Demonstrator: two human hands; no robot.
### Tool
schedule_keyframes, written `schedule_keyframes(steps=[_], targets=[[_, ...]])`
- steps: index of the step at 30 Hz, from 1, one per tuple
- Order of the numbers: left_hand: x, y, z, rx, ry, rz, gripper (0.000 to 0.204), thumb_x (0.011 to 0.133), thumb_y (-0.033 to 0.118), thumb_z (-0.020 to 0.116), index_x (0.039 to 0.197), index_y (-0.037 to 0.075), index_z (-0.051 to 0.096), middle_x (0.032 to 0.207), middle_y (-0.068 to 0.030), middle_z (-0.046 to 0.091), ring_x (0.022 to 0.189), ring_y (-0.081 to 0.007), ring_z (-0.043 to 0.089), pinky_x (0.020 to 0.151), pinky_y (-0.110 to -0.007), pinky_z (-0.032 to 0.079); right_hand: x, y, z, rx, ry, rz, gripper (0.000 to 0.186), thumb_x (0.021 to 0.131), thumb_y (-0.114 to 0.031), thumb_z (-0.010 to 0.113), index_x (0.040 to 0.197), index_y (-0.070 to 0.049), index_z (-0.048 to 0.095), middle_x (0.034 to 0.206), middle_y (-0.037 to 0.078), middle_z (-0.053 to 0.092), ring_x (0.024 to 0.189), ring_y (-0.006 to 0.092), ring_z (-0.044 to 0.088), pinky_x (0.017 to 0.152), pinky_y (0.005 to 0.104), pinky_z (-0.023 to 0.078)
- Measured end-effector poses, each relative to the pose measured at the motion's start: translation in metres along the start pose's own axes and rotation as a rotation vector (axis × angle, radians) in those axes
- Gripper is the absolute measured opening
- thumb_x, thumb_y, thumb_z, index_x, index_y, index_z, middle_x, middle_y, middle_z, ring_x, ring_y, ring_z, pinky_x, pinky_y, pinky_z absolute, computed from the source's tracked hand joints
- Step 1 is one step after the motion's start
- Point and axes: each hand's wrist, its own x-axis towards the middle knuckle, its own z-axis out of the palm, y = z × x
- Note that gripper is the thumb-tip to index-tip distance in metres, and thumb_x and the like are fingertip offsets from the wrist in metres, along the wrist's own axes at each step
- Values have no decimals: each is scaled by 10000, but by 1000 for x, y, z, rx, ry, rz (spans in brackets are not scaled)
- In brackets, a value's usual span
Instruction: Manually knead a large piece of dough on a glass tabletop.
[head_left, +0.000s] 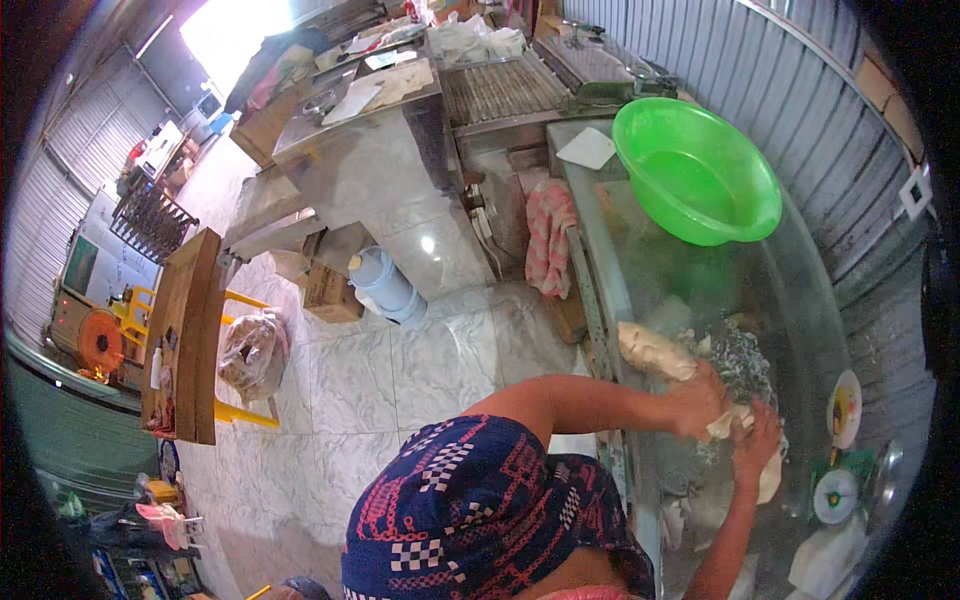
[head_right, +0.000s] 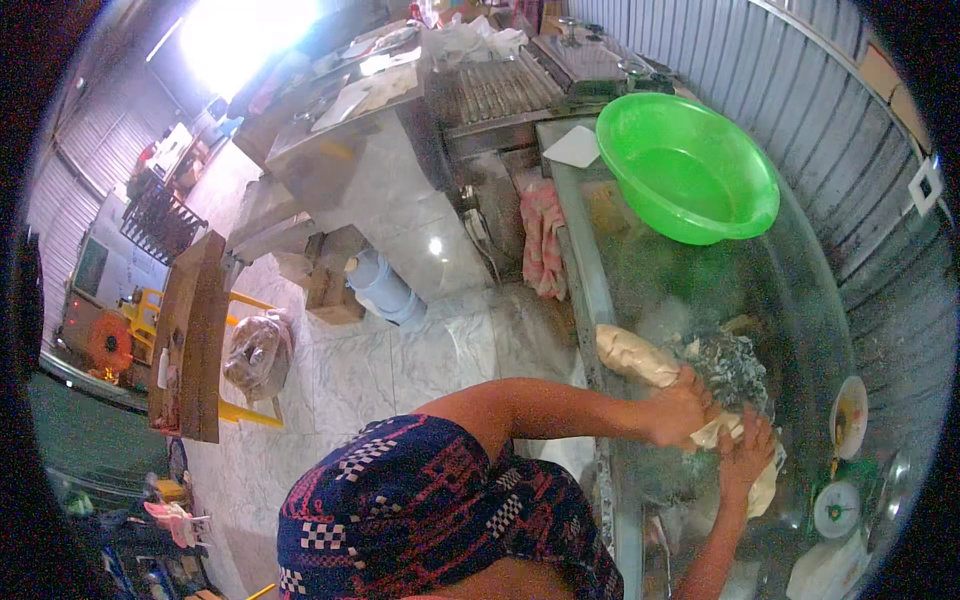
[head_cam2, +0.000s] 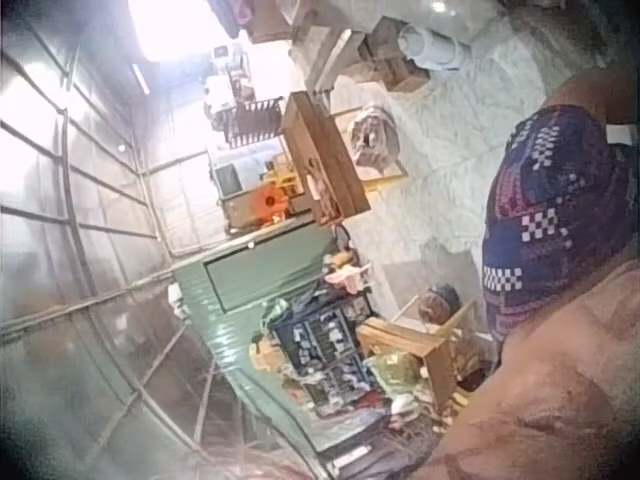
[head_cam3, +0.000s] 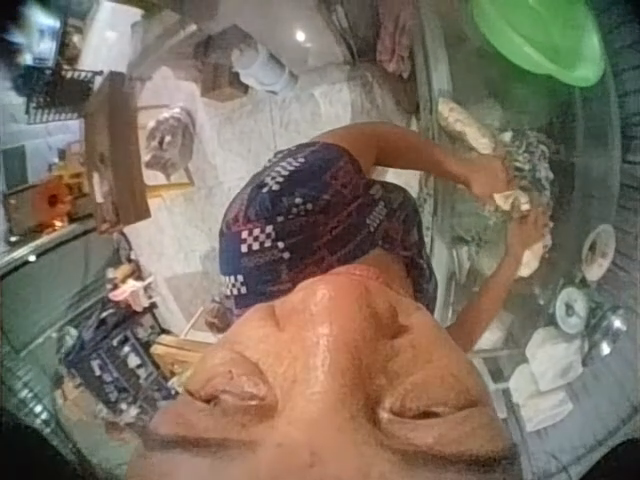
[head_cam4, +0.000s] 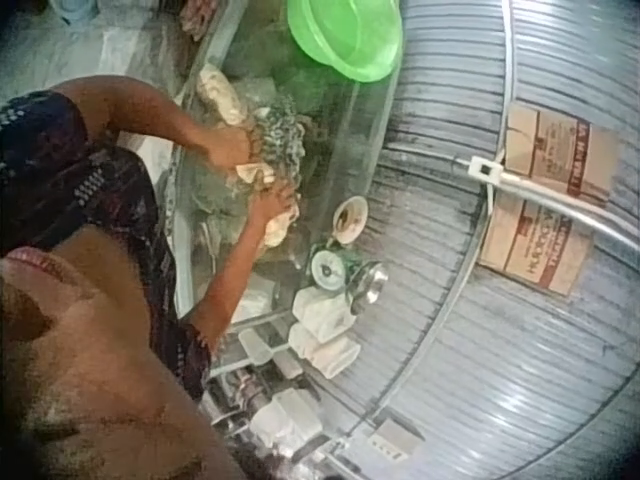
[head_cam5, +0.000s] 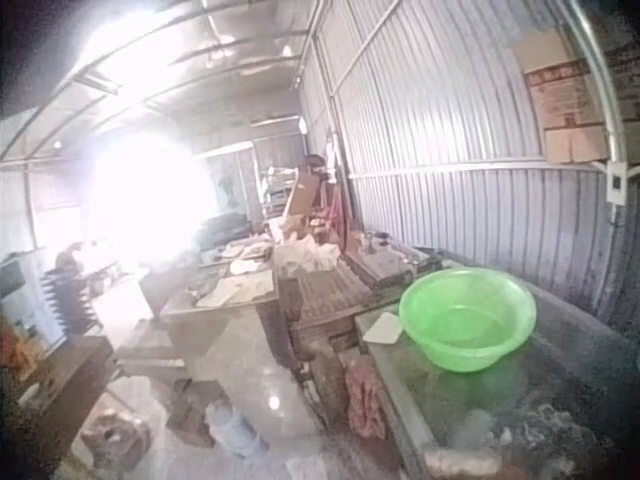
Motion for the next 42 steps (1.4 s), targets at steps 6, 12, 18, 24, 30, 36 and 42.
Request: schedule_keyframes(steps=[6,12,18,24,30,36,42], targets=[[17,-19,-3,-121,84,125,592,704,530,667,1043,45,649,963,-162,654,964,-377,618,849,-552,393,8,-4,-1,-153,26,-93,459,935,-465,490,1206,-108,592,1165,152,579,1109,352,515,882,532,377],[63,-36,-5,-335,-46,46,446,791,493,563,843,81,728,786,-193,682,753,-384,657,670,-492,492,46,6,3,-175,-49,112,389,949,-388,466,945,-37,633,898,206,644,818,388,606,720,484,451],[95,-56,21,-416,-24,-155,393,830,397,562,882,52,742,902,-192,702,847,-367,669,778,-490,496,89,29,33,-153,-123,381,384,900,-403,543,1031,-78,701,1037,150,680,957,327,636,816,477,473],[84,-61,-11,-358,7,-142,480,946,456,445,962,41,685,976,-204,680,938,-378,642,806,-476,497,94,-6,25,-195,291,273,351,828,-407,629,1079,-161,639,1071,104,621,981,310,605,798,492,479],[59,-25,-6,-56,173,-26,341,936,402,514,1008,86,618,848,-152,675,829,-353,655,727,-473,490,30,-14,12,-7,312,77,341,832,-390,616,1071,-148,640,955,103,576,931,312,557,783,492,416],[-9,-12,-33,-5,177,258,509,861,398,605,1275,111,529,1040,-140,592,990,-294,575,904,-471,393,-69,-81,-22,70,282,11,542,735,-214,708,1240,-154,520,1162,149,496,1066,362,467,868,505,392],[-35,8,-45,-140,182,357,760,740,533,706,1359,153,484,1212,-143,511,1111,-340,472,911,-512,331,-115,-72,-31,266,79,-100,580,730,-255,725,1265,-131,537,1236,143,504,1126,360,484,1009,536,362]])
